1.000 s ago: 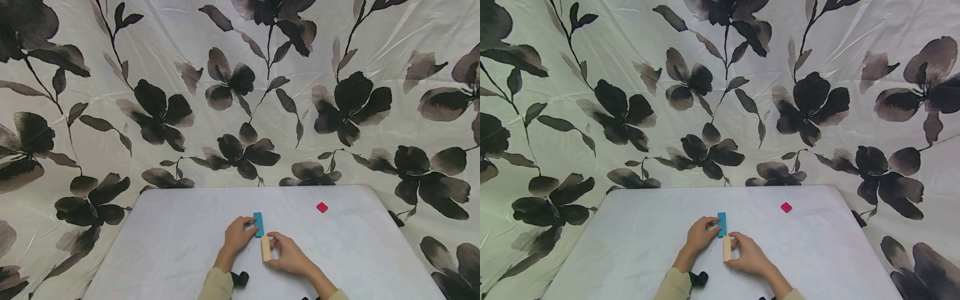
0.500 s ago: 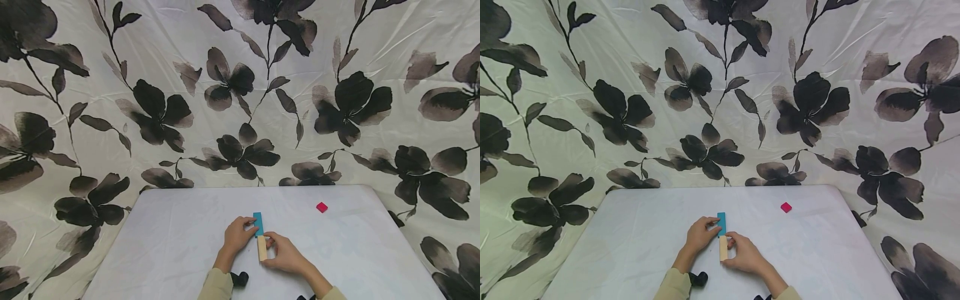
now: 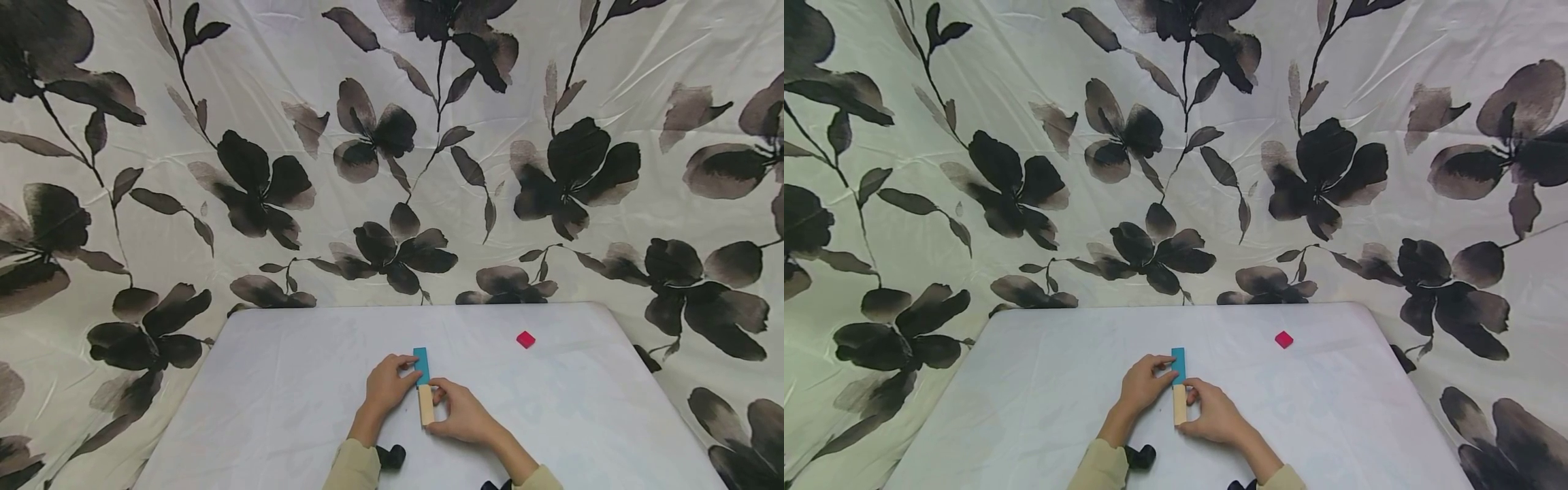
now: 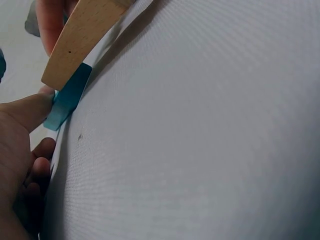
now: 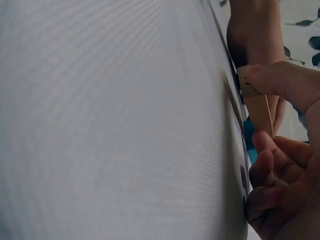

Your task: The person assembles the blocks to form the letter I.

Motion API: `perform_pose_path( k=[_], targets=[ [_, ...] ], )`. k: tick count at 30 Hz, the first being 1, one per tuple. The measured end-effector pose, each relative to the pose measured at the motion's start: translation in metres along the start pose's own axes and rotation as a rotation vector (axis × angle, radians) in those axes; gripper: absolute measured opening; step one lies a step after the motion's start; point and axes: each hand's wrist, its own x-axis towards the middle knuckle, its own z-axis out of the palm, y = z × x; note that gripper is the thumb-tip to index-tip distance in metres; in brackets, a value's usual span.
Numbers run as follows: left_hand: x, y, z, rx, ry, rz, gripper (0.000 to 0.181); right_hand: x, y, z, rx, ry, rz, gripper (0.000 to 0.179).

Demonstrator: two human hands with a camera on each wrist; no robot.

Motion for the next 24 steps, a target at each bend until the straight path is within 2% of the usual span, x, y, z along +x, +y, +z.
perform_pose_path(
  k=[11,24],
  targets=[
    [-0.0027,0.0002,-0.0020,-0.010,0.016,0.002,0.035,-0.0004,-0.0024,0.0016,-0.037,0.000,0.017,0.079],
    [-0.0028,0.0006,0.0041,-0.005,0.027,0.002,0.036,-0.0035,0.0012,0.0014,-0.059,-0.001,0.028,0.080]
  ],
)
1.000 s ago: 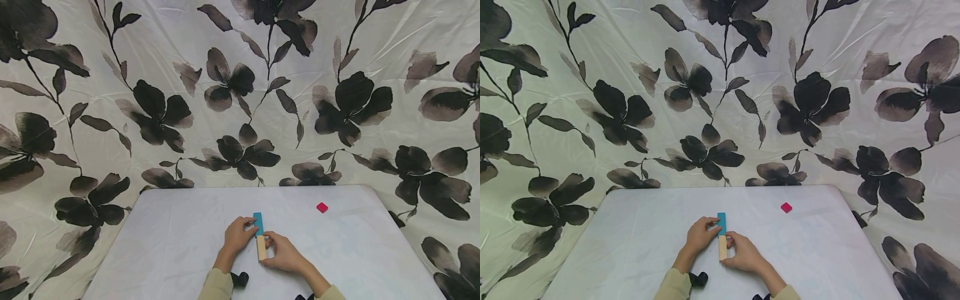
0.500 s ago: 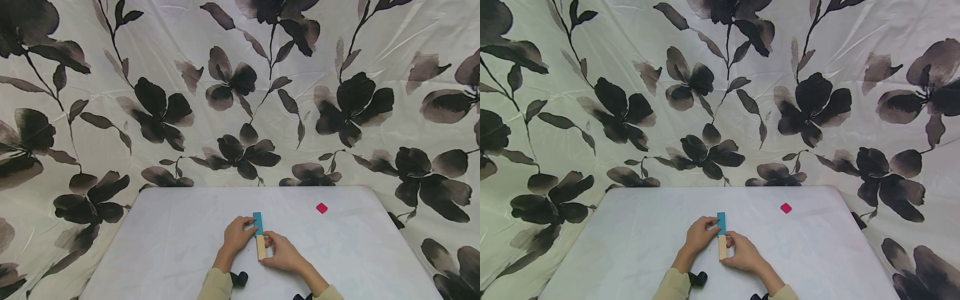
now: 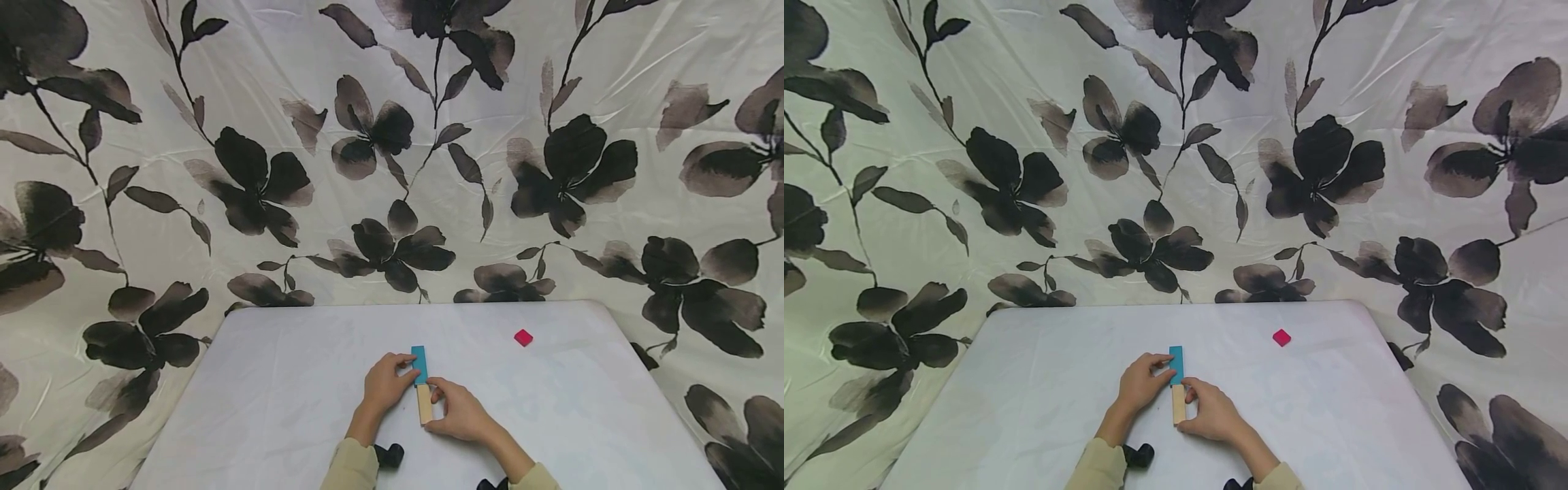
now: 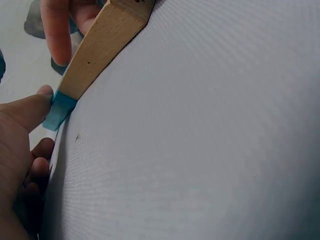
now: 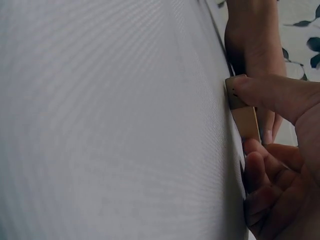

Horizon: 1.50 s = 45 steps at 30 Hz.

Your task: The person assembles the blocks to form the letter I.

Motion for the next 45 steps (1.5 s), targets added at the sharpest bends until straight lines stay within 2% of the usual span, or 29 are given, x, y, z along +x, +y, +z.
perform_pose_path(
  k=[4,14,30,36,40,45],
  targets=[
    [-0.001,0.001,0.000,-0.002,-0.001,-0.001,0.036,-0.001,0.001,0.001,0.000,0.004,0.003,0.080],
    [0.000,0.000,-0.001,-0.011,-0.003,0.009,0.035,0.000,-0.002,0.000,0.049,0.013,0.069,0.074],
    [0.002,-0.002,0.002,-0.002,-0.007,0.003,0.035,0.001,0.001,0.000,0.063,0.012,0.062,0.070],
    [0.002,-0.003,0.000,-0.069,-0.020,0.010,0.033,0.001,0.000,-0.001,0.064,0.012,0.073,0.071],
    [-0.004,-0.004,-0.003,-0.127,-0.052,0.023,0.034,0.000,0.000,0.000,0.066,0.009,0.074,0.071],
    [-0.013,-0.005,-0.007,-0.146,-0.095,0.037,0.039,-0.001,0.000,-0.001,0.092,0.010,0.062,0.074]
  ],
)
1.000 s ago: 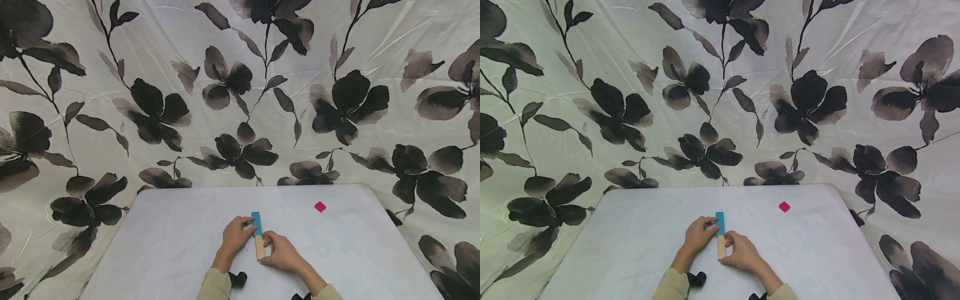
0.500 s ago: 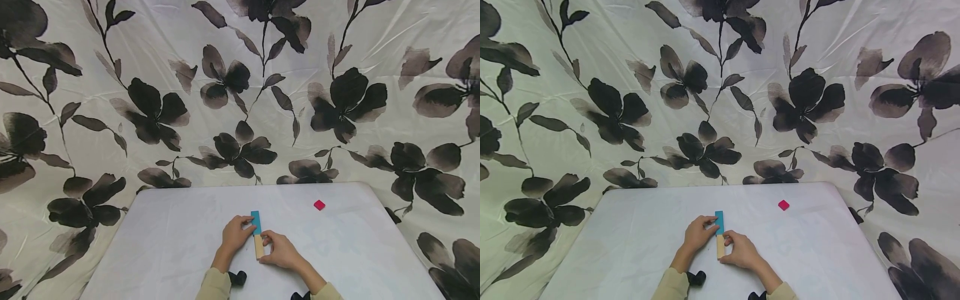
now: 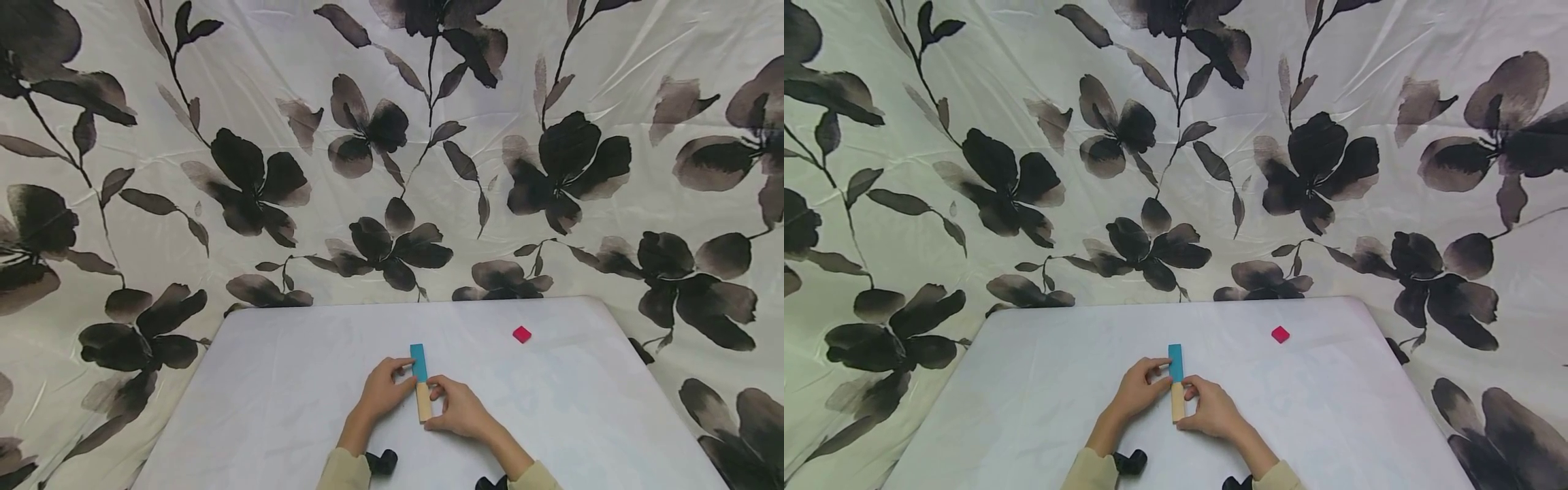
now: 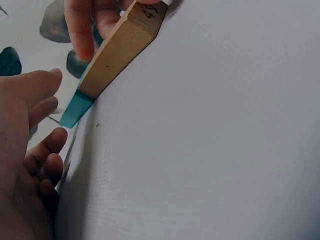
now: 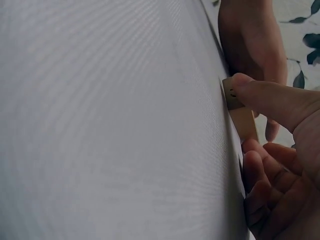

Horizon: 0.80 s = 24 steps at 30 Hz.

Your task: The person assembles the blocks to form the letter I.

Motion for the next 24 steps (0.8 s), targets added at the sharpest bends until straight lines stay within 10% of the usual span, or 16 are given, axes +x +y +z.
perform_pose_path(
  k=[15,24],
  targets=[
    [-0.013,0.002,-0.002,0.046,-0.036,0.079,0.048,-0.005,0.002,-0.012,0.122,-0.007,-0.001,0.065],
    [-0.010,0.003,-0.003,0.068,-0.047,0.073,0.046,-0.005,0.022,-0.039,0.125,0.337,0.059,0.026]
  ],
)
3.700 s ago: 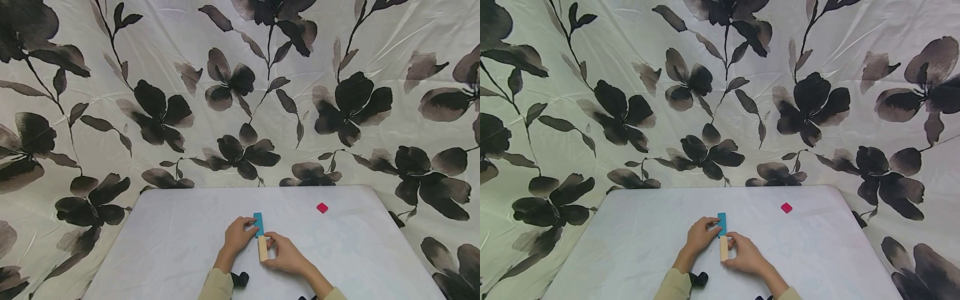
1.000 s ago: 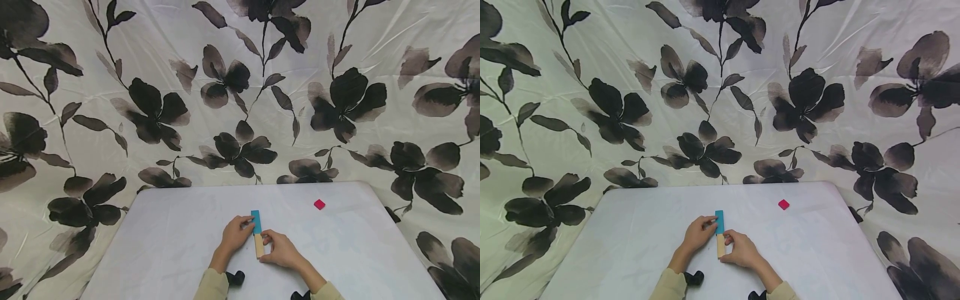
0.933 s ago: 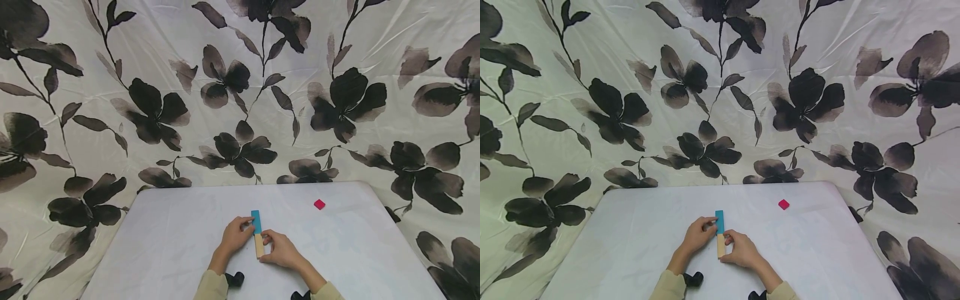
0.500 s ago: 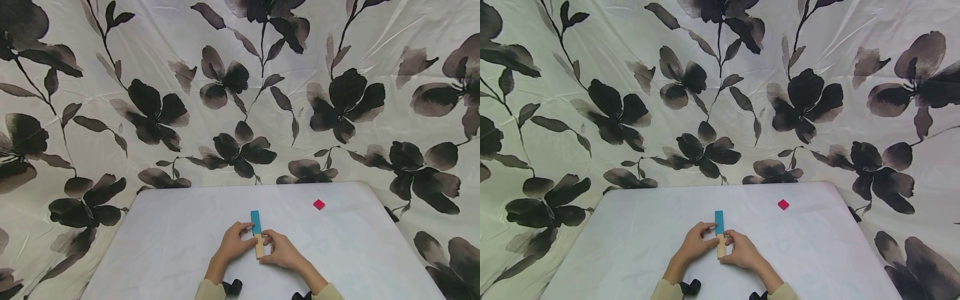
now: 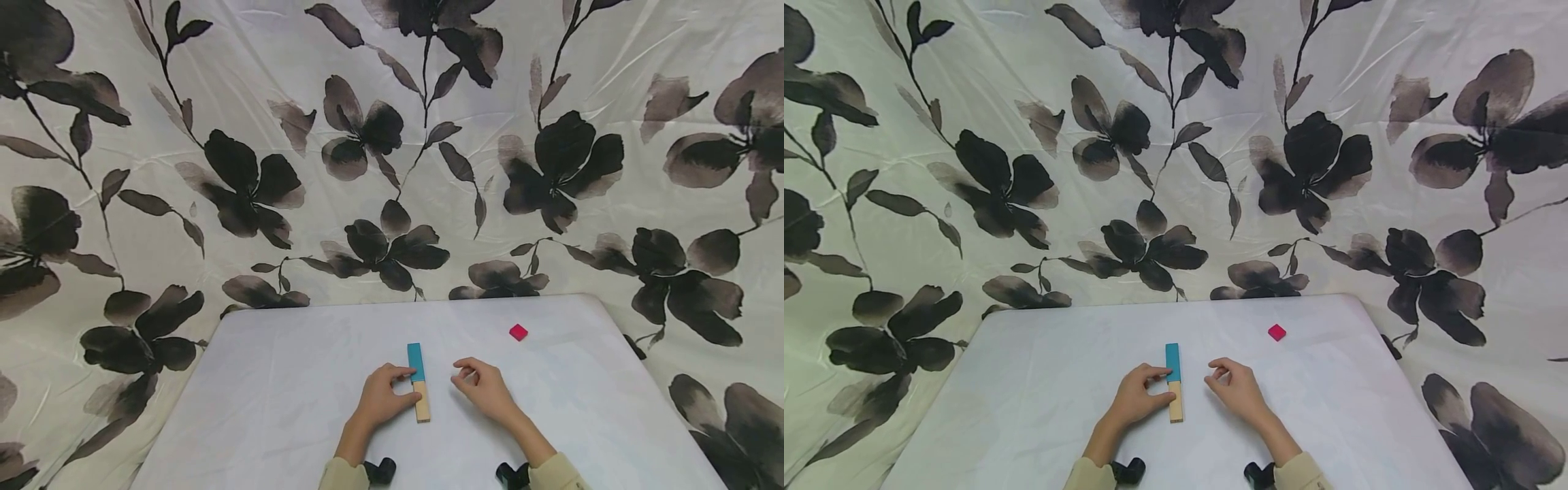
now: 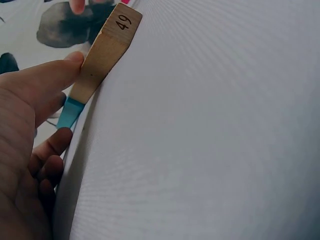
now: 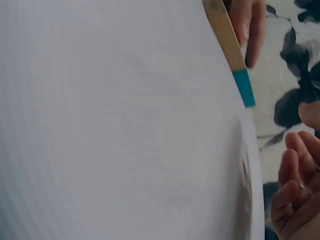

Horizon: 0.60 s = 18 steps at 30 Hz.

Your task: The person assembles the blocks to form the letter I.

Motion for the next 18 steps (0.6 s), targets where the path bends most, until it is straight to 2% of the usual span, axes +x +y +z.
perform_pose_path(
  k=[2,6,14,18],
  targets=[
    [0.000,0.000,-0.001,-0.004,0.000,0.003,0.046,0.005,0.003,-0.008,0.023,0.081,0.007,0.021],
    [-0.001,0.000,-0.002,-0.012,0.000,0.010,0.046,0.016,0.012,-0.027,0.003,0.194,0.019,0.018],
    [-0.001,0.000,-0.002,-0.012,0.001,0.006,0.046,0.041,0.037,-0.063,-0.125,0.334,0.076,0.021],
    [-0.002,0.000,-0.001,-0.009,0.002,0.002,0.046,0.051,0.046,-0.076,-0.174,0.355,0.128,0.023]
  ],
)
